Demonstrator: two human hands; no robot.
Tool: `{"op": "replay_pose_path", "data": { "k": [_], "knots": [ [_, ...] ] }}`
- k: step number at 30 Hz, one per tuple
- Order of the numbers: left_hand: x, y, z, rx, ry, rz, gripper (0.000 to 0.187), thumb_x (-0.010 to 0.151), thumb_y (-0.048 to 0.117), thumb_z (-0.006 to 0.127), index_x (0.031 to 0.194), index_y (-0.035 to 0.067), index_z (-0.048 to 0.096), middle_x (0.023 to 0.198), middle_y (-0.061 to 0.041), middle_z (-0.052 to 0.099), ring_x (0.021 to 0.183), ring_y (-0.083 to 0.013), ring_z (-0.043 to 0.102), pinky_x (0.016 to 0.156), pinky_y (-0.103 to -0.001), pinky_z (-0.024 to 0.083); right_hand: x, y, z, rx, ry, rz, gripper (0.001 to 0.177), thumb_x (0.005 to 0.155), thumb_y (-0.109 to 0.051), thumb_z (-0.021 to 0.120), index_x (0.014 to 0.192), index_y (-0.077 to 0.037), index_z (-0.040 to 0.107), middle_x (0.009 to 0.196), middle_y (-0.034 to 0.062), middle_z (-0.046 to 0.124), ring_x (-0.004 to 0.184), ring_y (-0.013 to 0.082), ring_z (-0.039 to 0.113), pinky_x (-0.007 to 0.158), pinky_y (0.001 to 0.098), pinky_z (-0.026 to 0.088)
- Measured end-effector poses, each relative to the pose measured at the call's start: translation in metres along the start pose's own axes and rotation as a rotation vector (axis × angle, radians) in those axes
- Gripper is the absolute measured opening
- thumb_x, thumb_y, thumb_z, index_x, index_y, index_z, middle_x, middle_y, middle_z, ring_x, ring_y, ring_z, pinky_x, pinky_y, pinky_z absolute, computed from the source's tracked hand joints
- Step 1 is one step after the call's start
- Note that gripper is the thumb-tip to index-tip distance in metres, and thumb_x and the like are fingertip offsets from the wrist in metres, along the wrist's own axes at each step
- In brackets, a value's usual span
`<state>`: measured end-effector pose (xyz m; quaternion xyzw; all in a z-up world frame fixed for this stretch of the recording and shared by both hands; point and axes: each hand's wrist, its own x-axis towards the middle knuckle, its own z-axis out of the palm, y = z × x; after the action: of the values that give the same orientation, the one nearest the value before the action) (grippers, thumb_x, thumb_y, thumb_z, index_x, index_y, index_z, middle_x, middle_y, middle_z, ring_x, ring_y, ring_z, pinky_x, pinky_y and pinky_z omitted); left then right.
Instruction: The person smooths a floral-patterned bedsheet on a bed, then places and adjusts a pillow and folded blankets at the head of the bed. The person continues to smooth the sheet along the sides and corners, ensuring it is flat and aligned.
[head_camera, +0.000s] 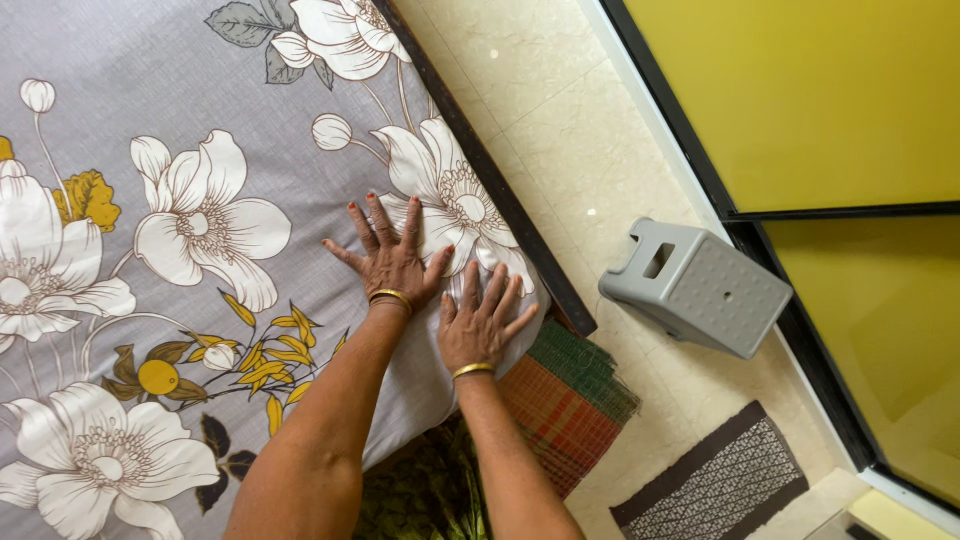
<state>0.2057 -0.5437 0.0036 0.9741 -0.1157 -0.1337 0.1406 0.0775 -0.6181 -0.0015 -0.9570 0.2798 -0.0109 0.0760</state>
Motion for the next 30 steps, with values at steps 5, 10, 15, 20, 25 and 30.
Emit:
{"op": "replay_pose_path", "data": {
  "k": [5,10,15,20,25,30],
  "knots": [
    [0.002,-0.006,0.012,0.015,0.020,0.021,0.096,0.084,0.081,0.048,0.165,0.035,0.027,0.172,-0.019,-0.007,0.156,-0.0454,-0.014,0.104,-0.085,-0.014,0.067,0.029,-0.006,0.212,0.031,-0.130,0.071,0.105,-0.044,0.048,0.160,-0.004,0.029,0.163,0.0208,0.034,0.147,0.0393,0.034,0.120,0.0621,0.022],
    [0.007,-0.011,0.017,0.018,0.063,0.037,0.095,0.083,0.081,0.048,0.164,0.034,0.028,0.171,-0.019,-0.006,0.155,-0.0464,-0.012,0.104,-0.085,-0.013,0.112,0.041,-0.006,0.022,-0.024,-0.188,0.039,0.100,-0.037,0.056,0.134,-0.016,0.055,0.134,0.0083,0.054,0.119,0.0308,0.049,0.098,0.0561,0.037],
    [0.005,-0.009,0.015,-0.003,0.015,0.014,0.092,0.082,0.081,0.046,0.160,0.037,0.030,0.171,-0.019,-0.004,0.155,-0.0454,-0.012,0.105,-0.085,-0.012,0.148,0.055,-0.006,0.130,-0.034,-0.314,0.016,0.098,-0.031,0.063,0.112,-0.024,0.062,0.118,0.0040,0.057,0.116,0.0304,0.048,0.100,0.0534,0.039],
    [0.007,-0.010,0.015,-0.024,-0.088,-0.027,0.090,0.078,0.085,0.044,0.155,0.040,0.030,0.169,-0.019,-0.004,0.153,-0.0444,-0.011,0.103,-0.084,-0.012,0.152,0.055,-0.007,0.259,0.016,-0.355,0.039,0.099,-0.020,0.058,0.138,-0.025,0.059,0.131,0.0123,0.054,0.125,0.0351,0.049,0.106,0.0511,0.041],
    [0.012,-0.012,0.022,-0.088,0.099,0.018,0.088,0.078,0.084,0.041,0.154,0.040,0.030,0.167,-0.017,-0.003,0.153,-0.0436,-0.009,0.103,-0.084,-0.013,0.165,0.046,-0.007,0.219,-0.121,-0.197,0.056,0.098,-0.022,0.055,0.153,-0.027,0.047,0.152,0.0171,0.047,0.129,0.0390,0.054,0.101,0.0490,0.046],
    [0.016,-0.017,0.024,-0.116,0.118,0.020,0.087,0.078,0.085,0.041,0.153,0.041,0.027,0.167,-0.015,-0.003,0.152,-0.0412,-0.010,0.103,-0.084,-0.012,0.179,0.038,-0.011,0.266,-0.224,-0.116,0.061,0.098,-0.036,0.058,0.155,-0.026,0.039,0.138,0.0103,0.062,0.122,0.0337,0.061,0.096,0.0454,0.050]
  ]
}}
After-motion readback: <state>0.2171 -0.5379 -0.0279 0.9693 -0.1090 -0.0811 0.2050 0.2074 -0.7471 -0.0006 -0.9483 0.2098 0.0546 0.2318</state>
